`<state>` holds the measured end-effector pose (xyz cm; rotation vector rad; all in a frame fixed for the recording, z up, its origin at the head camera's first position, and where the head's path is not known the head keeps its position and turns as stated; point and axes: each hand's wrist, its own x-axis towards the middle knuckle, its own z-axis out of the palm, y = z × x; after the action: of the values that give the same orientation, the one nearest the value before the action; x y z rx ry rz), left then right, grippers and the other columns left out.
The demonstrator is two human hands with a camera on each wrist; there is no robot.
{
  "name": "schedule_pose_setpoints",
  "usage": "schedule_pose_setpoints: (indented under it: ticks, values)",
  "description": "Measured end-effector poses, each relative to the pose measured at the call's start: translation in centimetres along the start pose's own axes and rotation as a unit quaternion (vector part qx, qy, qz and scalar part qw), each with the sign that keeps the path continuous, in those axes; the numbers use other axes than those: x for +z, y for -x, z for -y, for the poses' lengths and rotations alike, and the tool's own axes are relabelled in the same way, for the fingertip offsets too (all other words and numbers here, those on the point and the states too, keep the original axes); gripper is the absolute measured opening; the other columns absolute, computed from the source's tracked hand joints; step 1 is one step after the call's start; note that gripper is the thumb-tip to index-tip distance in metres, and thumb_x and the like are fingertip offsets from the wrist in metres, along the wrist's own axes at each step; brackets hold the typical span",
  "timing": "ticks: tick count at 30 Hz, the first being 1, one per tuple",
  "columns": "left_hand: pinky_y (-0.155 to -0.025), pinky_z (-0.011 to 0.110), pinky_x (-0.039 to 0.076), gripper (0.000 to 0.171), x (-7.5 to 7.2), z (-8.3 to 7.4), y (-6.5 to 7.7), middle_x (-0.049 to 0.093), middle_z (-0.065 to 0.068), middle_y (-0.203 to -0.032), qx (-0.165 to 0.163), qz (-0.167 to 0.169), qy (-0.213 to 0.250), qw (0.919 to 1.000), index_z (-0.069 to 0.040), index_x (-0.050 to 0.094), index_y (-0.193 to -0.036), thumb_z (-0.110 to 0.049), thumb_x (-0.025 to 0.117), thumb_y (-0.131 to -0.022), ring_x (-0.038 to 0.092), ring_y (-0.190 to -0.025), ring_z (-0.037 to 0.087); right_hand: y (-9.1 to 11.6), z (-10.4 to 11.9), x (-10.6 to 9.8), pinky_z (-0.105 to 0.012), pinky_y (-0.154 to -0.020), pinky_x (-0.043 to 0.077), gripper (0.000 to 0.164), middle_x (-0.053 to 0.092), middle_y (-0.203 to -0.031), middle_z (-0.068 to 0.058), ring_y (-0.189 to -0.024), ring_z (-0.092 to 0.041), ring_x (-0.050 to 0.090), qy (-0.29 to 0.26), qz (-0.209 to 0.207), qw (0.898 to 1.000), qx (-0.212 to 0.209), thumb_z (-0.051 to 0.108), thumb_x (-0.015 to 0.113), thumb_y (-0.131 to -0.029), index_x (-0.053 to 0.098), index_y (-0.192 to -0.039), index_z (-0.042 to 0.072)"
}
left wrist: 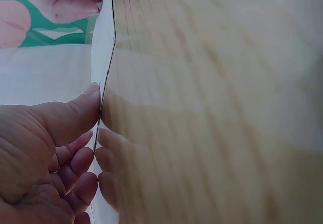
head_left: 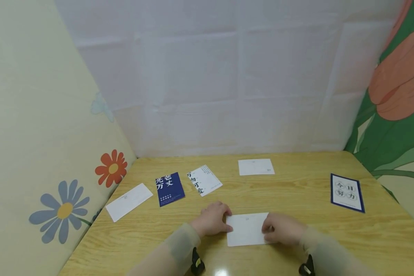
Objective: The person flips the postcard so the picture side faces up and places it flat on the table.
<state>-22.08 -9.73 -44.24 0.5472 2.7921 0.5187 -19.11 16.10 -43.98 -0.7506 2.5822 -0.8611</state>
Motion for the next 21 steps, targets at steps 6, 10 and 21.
schedule_pose_setpoints:
  ticks: [6, 10, 21]
  values:
    - [-0.092, 0.05, 0.039, 0.037, 0.0, 0.2, 0.0, 0.057, -0.001, -0.111, 0.005, 0.003, 0.001, 1.0, -0.019, 0.065, -0.107, -0.036, 0.079, -0.078, 0.051, -0.108, 0.025, -0.9, -0.7, -0.5, -0.043, -0.078, 0.047, 0.016, 0.06, -0.086, 0.001, -0.082, -0.017, 0.055, -0.017, -0.026, 0.998, 0.058, 0.008, 0.076, -0.078, 0.067, -0.09, 0.012]
    - [-0.091, 0.05, 0.039, 0.037, 0.0, 0.2, 0.0, 0.057, -0.001, -0.11, 0.007, 0.005, 0.004, 1.0, -0.018, 0.065, -0.108, -0.035, 0.079, -0.078, 0.051, -0.108, 0.024, -1.7, -1.2, -1.0, -0.044, -0.083, 0.047, 0.023, 0.059, -0.089, 0.001, -0.086, -0.017, 0.055, -0.011, -0.041, 0.995, 0.09, 0.01, 0.079, -0.074, 0.066, -0.092, 0.013]
    - [-0.093, 0.051, 0.037, 0.036, -0.2, 0.3, -0.1, 0.057, -0.001, -0.112, 0.003, 0.016, 0.016, 0.9997, -0.02, 0.065, -0.108, -0.034, 0.079, -0.078, 0.05, -0.111, 0.024, -2.8, -1.5, -1.5, -0.048, -0.092, 0.043, 0.037, 0.055, -0.1, -0.003, -0.096, -0.022, 0.054, 0.009, -0.051, 0.992, 0.113, 0.014, 0.085, -0.069, 0.064, -0.099, 0.011]
